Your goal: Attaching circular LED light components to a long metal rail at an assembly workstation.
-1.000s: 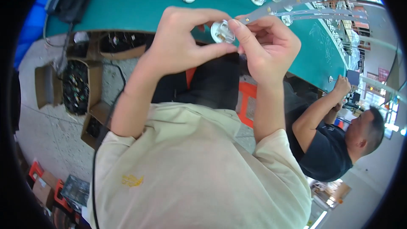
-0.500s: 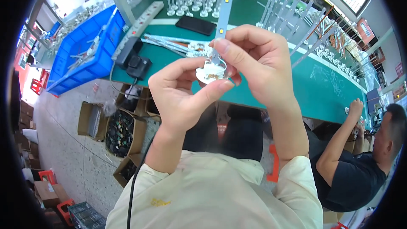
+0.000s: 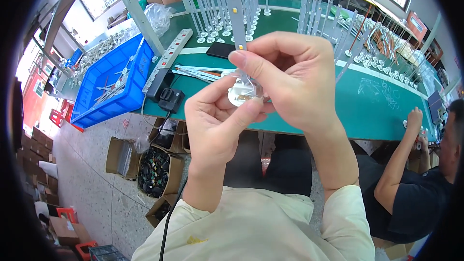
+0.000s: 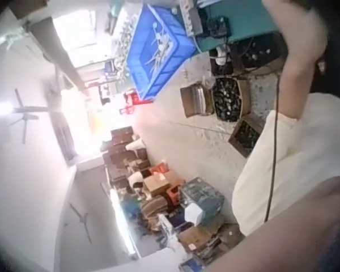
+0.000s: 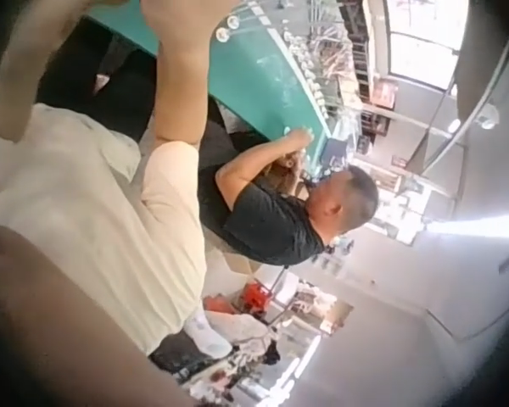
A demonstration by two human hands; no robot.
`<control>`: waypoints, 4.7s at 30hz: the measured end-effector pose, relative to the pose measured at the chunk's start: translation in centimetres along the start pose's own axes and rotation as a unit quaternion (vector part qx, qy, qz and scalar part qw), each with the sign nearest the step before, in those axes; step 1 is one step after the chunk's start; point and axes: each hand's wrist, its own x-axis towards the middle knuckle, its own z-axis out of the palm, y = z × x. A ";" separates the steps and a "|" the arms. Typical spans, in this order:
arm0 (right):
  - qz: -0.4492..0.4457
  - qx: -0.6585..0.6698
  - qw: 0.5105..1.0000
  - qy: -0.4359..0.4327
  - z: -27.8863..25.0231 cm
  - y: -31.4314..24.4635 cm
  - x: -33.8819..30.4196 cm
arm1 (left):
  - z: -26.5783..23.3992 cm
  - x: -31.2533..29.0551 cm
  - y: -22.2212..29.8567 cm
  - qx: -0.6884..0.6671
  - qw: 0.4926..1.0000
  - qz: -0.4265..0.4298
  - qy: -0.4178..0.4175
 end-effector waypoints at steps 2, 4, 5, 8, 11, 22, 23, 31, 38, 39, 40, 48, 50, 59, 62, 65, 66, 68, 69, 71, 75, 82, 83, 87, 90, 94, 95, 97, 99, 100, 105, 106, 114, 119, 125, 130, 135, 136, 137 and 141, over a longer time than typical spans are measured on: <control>-0.009 0.007 1.000 0.001 0.1 -0.1 0.0 | 0.3 0.3 0.5 -0.015 1.000 -0.023 -0.007; -0.082 -0.035 0.995 0.036 0.4 -0.1 -0.1 | 0.4 0.5 0.8 -0.015 0.999 0.010 -0.034; -0.079 -0.035 0.996 0.038 0.4 -0.2 0.0 | 0.5 0.6 1.1 -0.014 0.999 0.006 -0.033; -0.099 -0.061 0.992 0.053 0.5 -0.4 0.3 | 0.9 0.8 1.5 -0.019 0.999 0.005 -0.027; -0.102 -0.053 0.992 0.053 0.5 -0.4 0.4 | 1.1 1.0 1.4 -0.016 1.000 0.004 0.016; -0.099 -0.025 0.994 0.033 0.6 -0.4 1.0 | 0.9 1.4 1.4 -0.003 0.999 0.038 0.002; -0.100 -0.025 0.994 0.035 0.6 -0.3 1.0 | 0.9 1.4 1.4 -0.003 0.999 0.037 0.001; -0.096 -0.005 0.995 0.032 0.8 0.1 0.9 | 0.6 1.1 1.1 -0.013 0.999 0.049 0.004; -0.097 -0.020 0.994 0.048 -0.4 -0.3 0.9 | 1.3 1.9 0.4 0.005 0.998 0.067 -0.017; -0.095 -0.031 0.994 0.045 -0.7 -0.4 0.9 | 1.2 2.2 0.2 0.021 0.998 0.059 -0.022; -0.091 -0.042 0.994 0.040 -1.2 -0.6 0.8 | 1.1 2.3 0.3 0.037 0.997 0.046 -0.047; -0.150 -0.186 0.933 0.268 -18.2 2.0 -1.4 | -7.1 0.9 -9.7 0.239 0.970 0.028 0.035; -0.041 -0.280 0.893 0.349 -21.9 6.3 -2.2 | -9.4 0.2 -12.5 0.268 0.960 0.027 0.069; 0.172 -0.318 0.855 0.372 -30.3 20.4 -1.7 | -13.0 0.3 -16.3 0.502 0.850 0.154 -0.044; 0.228 -0.353 0.863 0.282 -30.6 23.3 -0.1 | -13.0 0.7 -15.9 0.458 0.879 0.127 -0.038; 0.178 -0.293 0.906 0.249 -30.2 25.9 0.4 | -13.5 0.8 -16.3 0.443 0.889 0.111 -0.020; 0.198 -0.308 0.895 0.255 -29.9 26.2 0.5 | -13.5 0.8 -16.2 0.435 0.894 0.104 -0.015; 0.176 -0.310 0.907 0.223 -29.7 26.9 0.4 | -13.4 1.0 -16.1 0.425 0.900 0.099 -0.011; 0.150 -0.310 0.919 0.193 -29.6 27.2 0.4 | -13.6 1.1 -16.1 0.425 0.900 0.095 -0.010; 0.167 -0.314 0.914 0.193 -29.2 27.6 0.3 | -13.6 1.3 -15.9 0.409 0.907 0.094 -0.026; 0.171 -0.342 0.910 0.162 -28.9 27.9 0.0 | -13.8 1.3 -15.8 0.410 0.907 0.093 -0.033; 0.190 -0.314 0.915 0.169 -28.1 26.5 0.3 | -14.0 0.8 -16.5 0.355 0.930 0.093 -0.020; 0.186 -0.315 0.915 0.171 -28.9 26.5 0.1 | -13.9 0.8 -16.6 0.348 0.934 0.084 -0.019; 0.174 -0.347 0.879 0.277 -30.2 24.4 0.1 | -13.9 0.7 -16.3 0.367 0.927 0.075 -0.031; 0.132 -0.293 0.875 0.362 -32.2 21.7 -1.0 | -13.6 0.4 -16.1 0.387 0.917 0.094 -0.028; 0.151 -0.282 0.854 0.410 -30.3 18.1 -2.6 | -14.0 0.0 -15.9 0.412 0.907 0.091 -0.006; 0.101 -0.312 0.846 0.421 -30.0 17.3 -3.9 | -13.9 0.0 -15.8 0.413 0.905 0.101 -0.009; 0.008 -0.403 0.804 0.437 -27.7 14.8 -7.8 | -14.2 -0.2 -15.4 0.432 0.897 0.096 0.006; -0.054 -0.440 0.802 0.400 -22.1 12.9 -12.3 | -14.2 0.5 -16.2 0.365 0.920 0.142 0.002; -0.035 -0.490 0.809 0.323 -19.4 12.9 -13.8 | -14.5 0.4 -16.3 0.376 0.917 0.136 0.017; -0.024 -0.394 0.918 0.047 -9.2 16.0 -10.0 | -14.5 -0.3 -16.4 0.304 0.930 0.189 0.085; 0.021 -0.388 0.920 0.045 -7.9 16.6 -9.0 | -14.6 -0.3 -16.4 0.307 0.928 0.191 0.086; -0.058 -0.439 0.886 -0.139 0.8 22.4 -3.0 | -13.9 -2.7 -15.9 0.321 0.928 0.117 0.145; -0.022 -0.515 0.836 -0.189 2.2 24.1 -2.2 | -13.0 -5.7 -15.4 0.377 0.909 0.064 0.165; -0.001 -0.411 0.897 -0.164 0.6 21.8 -2.8 | -12.5 -3.8 -13.4 0.545 0.817 0.138 0.130; 0.192 -0.171 0.966 -0.004 -0.8 19.3 -5.8 | -12.1 -1.7 -14.3 0.463 0.876 0.053 0.124; 0.269 -0.023 0.961 0.057 -2.0 18.4 -7.8 | -11.4 0.2 -15.3 0.379 0.915 0.064 0.118; 0.267 -0.019 0.962 0.057 -2.4 18.7 -8.0 | -11.3 0.5 -15.7 0.337 0.935 0.052 0.102; 0.265 -0.016 0.962 0.057 -2.7 18.8 -8.2 | -11.3 0.8 -15.9 0.294 0.951 0.040 0.085; 0.234 -0.050 0.971 0.024 -3.0 18.5 -9.0 | -11.3 1.8 -15.1 0.254 0.967 0.014 0.023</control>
